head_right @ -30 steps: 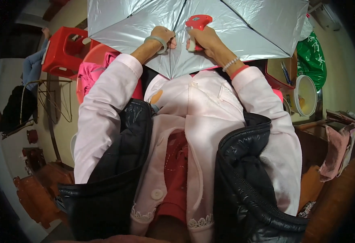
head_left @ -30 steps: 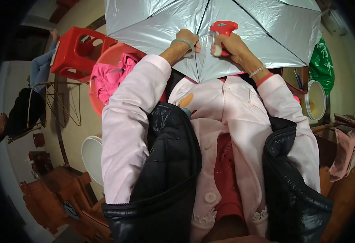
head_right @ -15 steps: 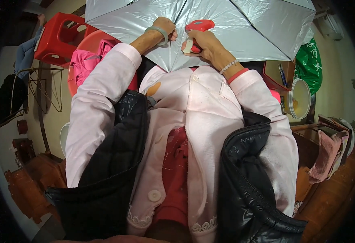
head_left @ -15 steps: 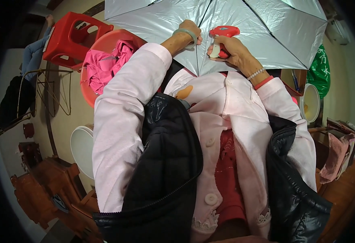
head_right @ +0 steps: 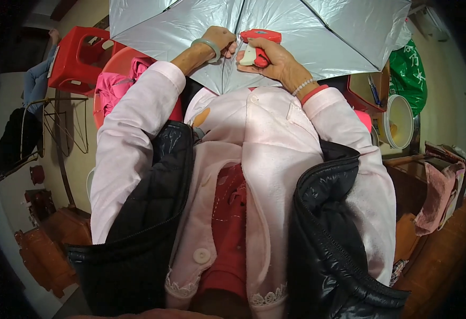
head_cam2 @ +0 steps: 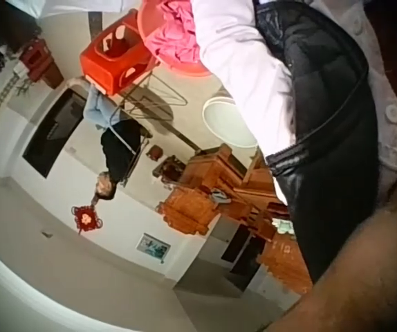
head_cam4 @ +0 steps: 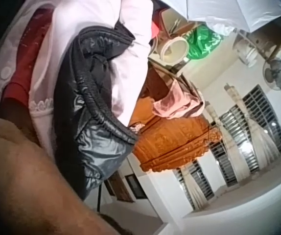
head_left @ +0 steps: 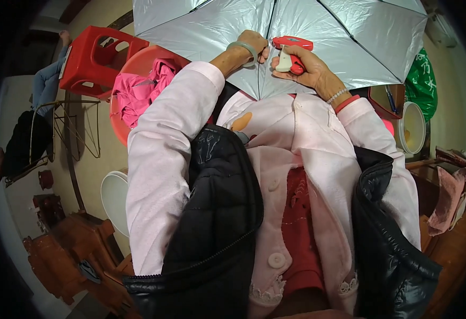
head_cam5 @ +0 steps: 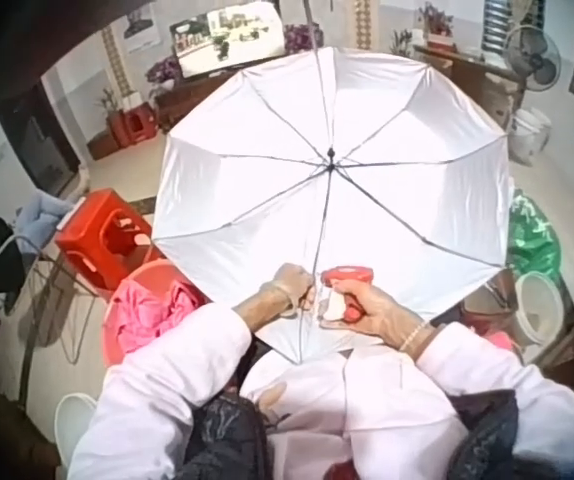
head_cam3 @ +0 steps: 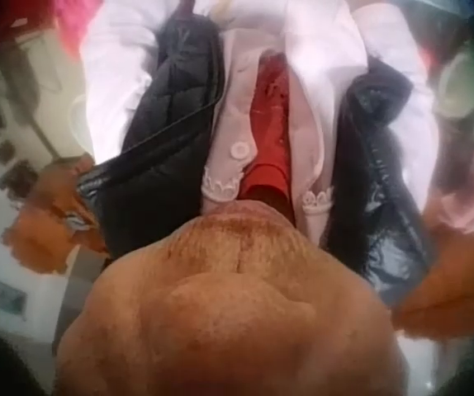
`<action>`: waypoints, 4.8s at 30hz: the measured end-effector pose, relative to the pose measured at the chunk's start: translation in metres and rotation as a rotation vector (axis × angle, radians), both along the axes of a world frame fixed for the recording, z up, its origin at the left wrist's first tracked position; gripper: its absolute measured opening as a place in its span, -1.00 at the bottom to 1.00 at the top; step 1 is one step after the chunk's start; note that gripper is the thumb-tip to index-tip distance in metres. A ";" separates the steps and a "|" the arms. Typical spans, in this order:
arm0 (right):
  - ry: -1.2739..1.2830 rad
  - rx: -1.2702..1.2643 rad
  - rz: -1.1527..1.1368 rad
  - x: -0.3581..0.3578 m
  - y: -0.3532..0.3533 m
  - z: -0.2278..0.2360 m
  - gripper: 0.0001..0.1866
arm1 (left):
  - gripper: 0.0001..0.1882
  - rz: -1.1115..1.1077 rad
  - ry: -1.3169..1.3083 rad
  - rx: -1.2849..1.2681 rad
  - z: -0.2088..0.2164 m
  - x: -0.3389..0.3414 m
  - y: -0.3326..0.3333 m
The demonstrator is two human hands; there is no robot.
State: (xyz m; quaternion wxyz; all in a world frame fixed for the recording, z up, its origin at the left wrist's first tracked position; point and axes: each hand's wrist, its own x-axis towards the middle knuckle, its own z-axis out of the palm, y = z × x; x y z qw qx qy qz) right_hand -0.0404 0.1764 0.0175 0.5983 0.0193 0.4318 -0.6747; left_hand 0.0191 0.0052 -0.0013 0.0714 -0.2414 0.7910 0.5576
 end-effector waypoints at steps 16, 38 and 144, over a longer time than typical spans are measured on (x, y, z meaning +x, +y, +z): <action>0.004 -0.025 0.010 0.004 0.002 0.006 -0.72 | -0.84 0.160 -0.026 0.262 0.015 0.005 0.003; 0.093 0.026 0.106 -0.014 -0.005 -0.011 -0.79 | -0.84 0.118 -0.044 0.232 0.020 0.001 0.010; 0.973 0.182 -0.198 -0.039 0.064 0.103 -0.63 | -0.74 -0.486 -0.028 -0.766 0.112 -0.118 -0.069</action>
